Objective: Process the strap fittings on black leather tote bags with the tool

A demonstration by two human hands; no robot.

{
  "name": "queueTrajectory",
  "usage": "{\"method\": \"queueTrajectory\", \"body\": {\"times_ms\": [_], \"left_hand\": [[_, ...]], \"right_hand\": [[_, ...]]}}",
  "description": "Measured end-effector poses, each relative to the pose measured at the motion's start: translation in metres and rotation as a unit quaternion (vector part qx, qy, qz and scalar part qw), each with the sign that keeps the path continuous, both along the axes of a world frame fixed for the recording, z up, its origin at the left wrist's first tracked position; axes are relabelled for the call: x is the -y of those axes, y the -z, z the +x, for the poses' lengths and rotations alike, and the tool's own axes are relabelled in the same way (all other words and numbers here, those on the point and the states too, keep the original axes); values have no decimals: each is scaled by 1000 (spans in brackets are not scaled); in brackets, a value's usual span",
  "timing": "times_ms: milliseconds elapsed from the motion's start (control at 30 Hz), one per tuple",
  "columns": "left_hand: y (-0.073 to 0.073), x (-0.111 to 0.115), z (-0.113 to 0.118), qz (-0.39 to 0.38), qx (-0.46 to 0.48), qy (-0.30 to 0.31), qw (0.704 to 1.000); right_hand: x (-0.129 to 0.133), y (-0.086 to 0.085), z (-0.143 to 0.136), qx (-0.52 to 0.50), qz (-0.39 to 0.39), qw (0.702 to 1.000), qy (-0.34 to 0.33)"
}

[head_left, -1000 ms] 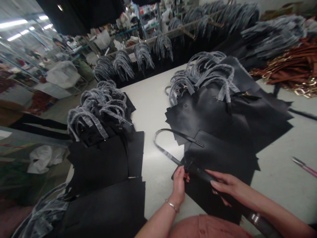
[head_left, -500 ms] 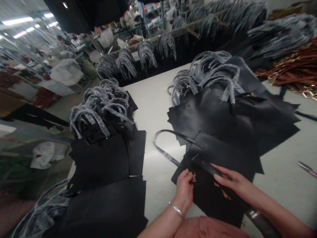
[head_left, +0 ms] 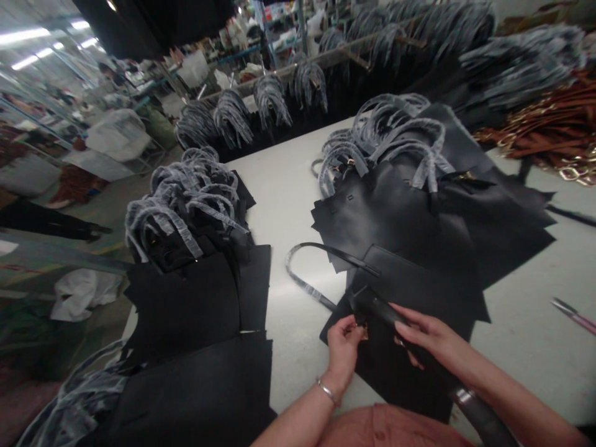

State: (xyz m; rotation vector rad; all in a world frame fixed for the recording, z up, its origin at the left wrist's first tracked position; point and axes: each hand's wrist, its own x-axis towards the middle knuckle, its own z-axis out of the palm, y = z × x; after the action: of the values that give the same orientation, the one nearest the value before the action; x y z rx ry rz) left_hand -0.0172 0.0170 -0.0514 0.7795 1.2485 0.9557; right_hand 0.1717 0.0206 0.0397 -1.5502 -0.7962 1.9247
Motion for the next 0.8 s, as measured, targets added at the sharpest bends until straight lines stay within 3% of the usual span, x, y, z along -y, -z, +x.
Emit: {"method": "queueTrajectory", "body": {"times_ms": [133, 233, 300, 400, 533, 700, 800], "left_hand": [[1, 3, -3, 40, -87, 27, 995], [-7, 3, -9, 75, -202, 115, 970], [-19, -6, -13, 136, -293, 148, 935], [-35, -37, -11, 253, -413, 129, 865], [-30, -98, 10, 337, -499, 208, 771], [-20, -160, 41, 339, -603, 335, 639], [-24, -178, 46, 302, -627, 357, 622]], "right_hand": [[3, 2, 2, -23, -18, 998, -57], [1, 3, -1, -2, 5, 1000, -31], [-4, 1, -1, 28, 25, 999, 24], [-9, -2, 10, 54, 31, 996, 61], [8, 9, 30, 86, 33, 995, 49], [39, 29, 45, 122, 35, 991, 32], [48, 23, 54, 177, 48, 981, 67]]}}
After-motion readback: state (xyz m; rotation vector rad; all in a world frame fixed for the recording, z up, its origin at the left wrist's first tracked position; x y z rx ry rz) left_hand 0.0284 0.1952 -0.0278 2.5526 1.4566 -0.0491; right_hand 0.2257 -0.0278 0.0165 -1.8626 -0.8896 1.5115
